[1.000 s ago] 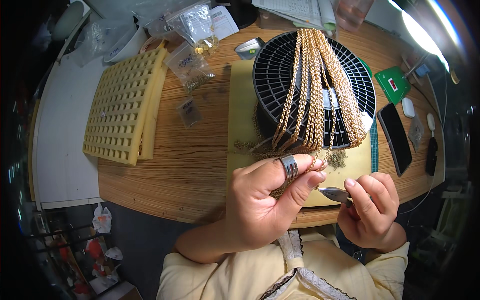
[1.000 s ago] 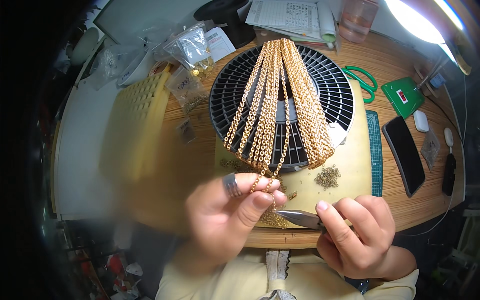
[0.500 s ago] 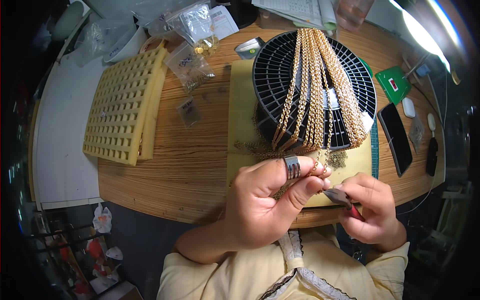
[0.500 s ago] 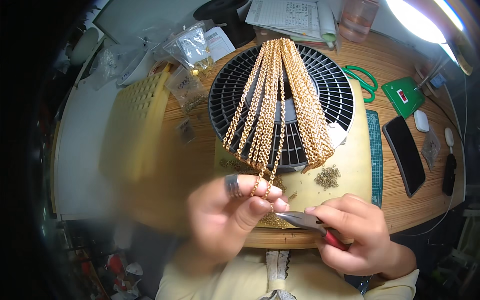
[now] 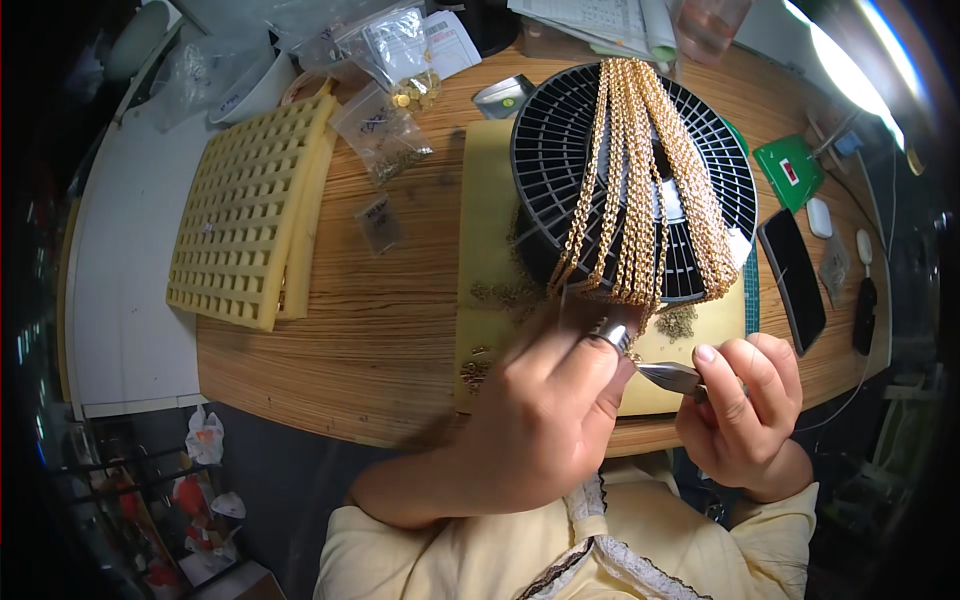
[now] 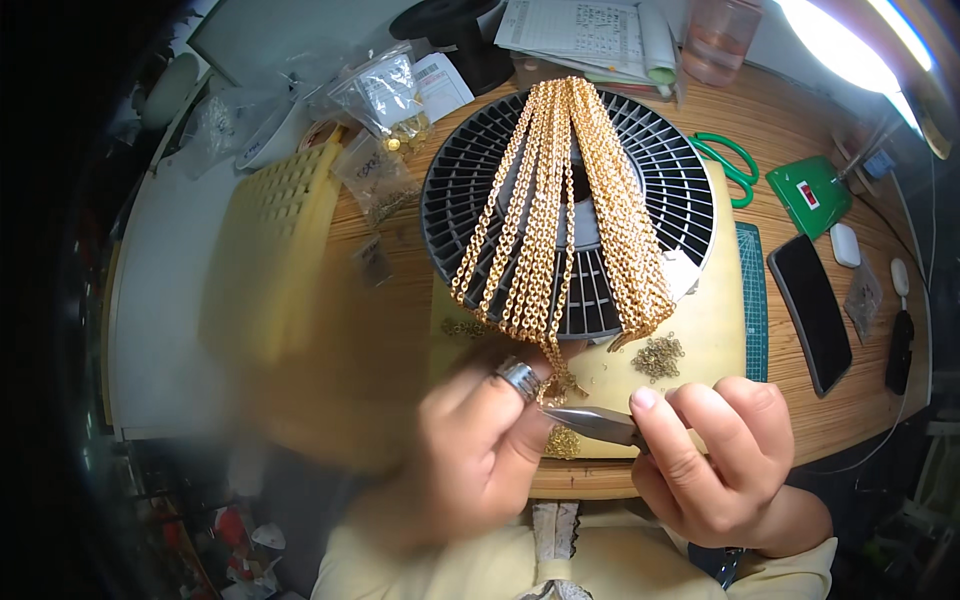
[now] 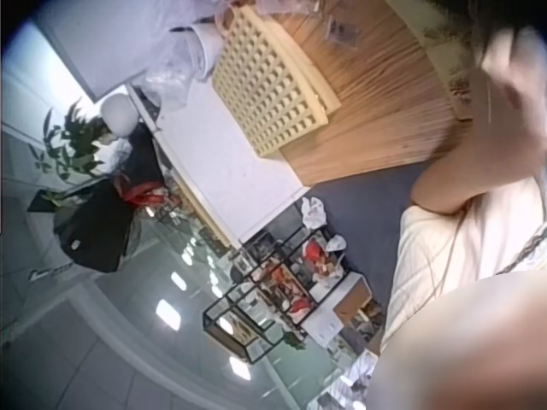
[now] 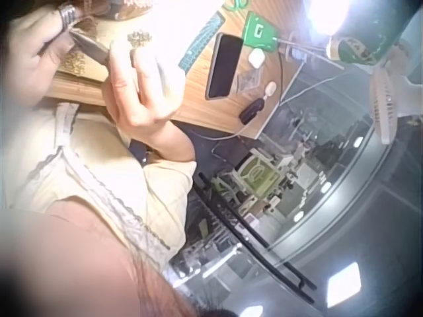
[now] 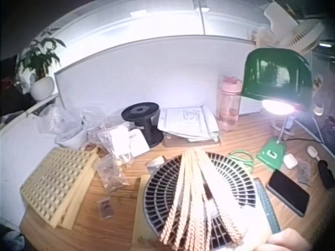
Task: Assembling and cutting sections of gold jewelry chains at a workbench.
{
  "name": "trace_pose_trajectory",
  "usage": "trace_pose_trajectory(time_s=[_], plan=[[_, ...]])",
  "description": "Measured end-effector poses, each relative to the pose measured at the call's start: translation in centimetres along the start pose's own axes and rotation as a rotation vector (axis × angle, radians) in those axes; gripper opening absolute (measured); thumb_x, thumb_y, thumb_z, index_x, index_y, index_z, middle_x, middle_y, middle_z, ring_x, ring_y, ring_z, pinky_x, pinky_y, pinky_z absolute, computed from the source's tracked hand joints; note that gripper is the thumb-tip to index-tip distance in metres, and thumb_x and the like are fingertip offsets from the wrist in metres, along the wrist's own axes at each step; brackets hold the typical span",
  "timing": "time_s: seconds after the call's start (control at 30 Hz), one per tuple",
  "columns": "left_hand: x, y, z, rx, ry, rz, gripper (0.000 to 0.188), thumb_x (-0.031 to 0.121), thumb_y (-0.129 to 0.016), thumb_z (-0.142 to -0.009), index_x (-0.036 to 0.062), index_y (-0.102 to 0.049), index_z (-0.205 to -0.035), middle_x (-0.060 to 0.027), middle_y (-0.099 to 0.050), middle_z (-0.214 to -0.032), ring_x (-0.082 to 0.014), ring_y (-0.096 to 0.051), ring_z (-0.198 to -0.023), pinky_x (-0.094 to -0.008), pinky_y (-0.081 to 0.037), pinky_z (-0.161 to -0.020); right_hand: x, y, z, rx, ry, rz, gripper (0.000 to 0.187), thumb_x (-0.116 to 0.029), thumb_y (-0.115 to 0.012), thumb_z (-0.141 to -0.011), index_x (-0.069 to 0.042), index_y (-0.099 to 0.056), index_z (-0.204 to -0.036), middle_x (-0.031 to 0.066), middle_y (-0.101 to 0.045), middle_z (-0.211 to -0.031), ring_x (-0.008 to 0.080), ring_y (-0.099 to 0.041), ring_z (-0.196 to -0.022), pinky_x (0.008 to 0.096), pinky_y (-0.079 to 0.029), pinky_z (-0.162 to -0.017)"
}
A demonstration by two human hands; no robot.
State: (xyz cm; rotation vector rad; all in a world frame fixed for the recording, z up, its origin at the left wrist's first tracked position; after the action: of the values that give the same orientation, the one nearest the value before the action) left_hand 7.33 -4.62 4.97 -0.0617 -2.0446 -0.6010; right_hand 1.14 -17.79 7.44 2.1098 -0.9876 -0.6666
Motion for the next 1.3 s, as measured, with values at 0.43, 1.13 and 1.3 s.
trace_pose_trajectory(time_s=[0.43, 1.13, 1.3], plan=[[1.2, 0.4, 0.6, -0.007, -0.085, -0.207, 0.043, -0.007, -0.061, -0.08, -0.0074, -0.058, -0.122, -0.0227, -0.058, -0.116, -0.0391, -0.056, -0.103, -0.045, -0.047, -0.091, -0.5, -0.1, -0.3, -0.022, 0.032, 0.068, 0.047, -0.007, -0.067, -0.059, -0.002, -0.07, -0.106, 0.009, -0.058, -0.089, 0.0235, -0.051, -0.07, 0.0339, -0.038, -0.056], [3.4, 0.7, 1.4, 0.177, -0.162, -0.596, 0.046, -0.003, -0.065, -0.075, -0.0118, -0.059, -0.12, -0.0191, -0.06, -0.109, -0.0329, -0.057, -0.094, -0.0386, -0.05, -0.08, 0.6, -1.2, -0.7, -0.189, -0.139, -0.406, 0.057, -0.004, -0.07, -0.055, 0.002, -0.067, -0.112, 0.0107, -0.061, -0.087, 0.022, -0.051, -0.061, 0.0318, -0.043, -0.055], [3.1, 0.7, 1.0, 0.143, -0.143, -0.57, 0.046, -0.002, -0.064, -0.076, -0.0105, -0.059, -0.121, -0.0186, -0.06, -0.11, -0.0322, -0.057, -0.093, -0.0386, -0.05, -0.079, 0.6, -0.9, -0.8, -0.123, -0.127, -0.287, 0.056, -0.002, -0.069, -0.055, 0.001, -0.067, -0.111, 0.0104, -0.061, -0.088, 0.0244, -0.053, -0.065, 0.0331, -0.045, -0.059]])
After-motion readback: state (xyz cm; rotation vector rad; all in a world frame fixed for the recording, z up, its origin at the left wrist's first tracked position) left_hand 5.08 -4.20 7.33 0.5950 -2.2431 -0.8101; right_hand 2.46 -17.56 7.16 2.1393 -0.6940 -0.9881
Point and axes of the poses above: each hand's wrist, its own z-axis away from the middle knuckle, its own y-axis out of the back of the hand, x = y × z, the point moved 9 cm from there along -z, towards the middle knuckle
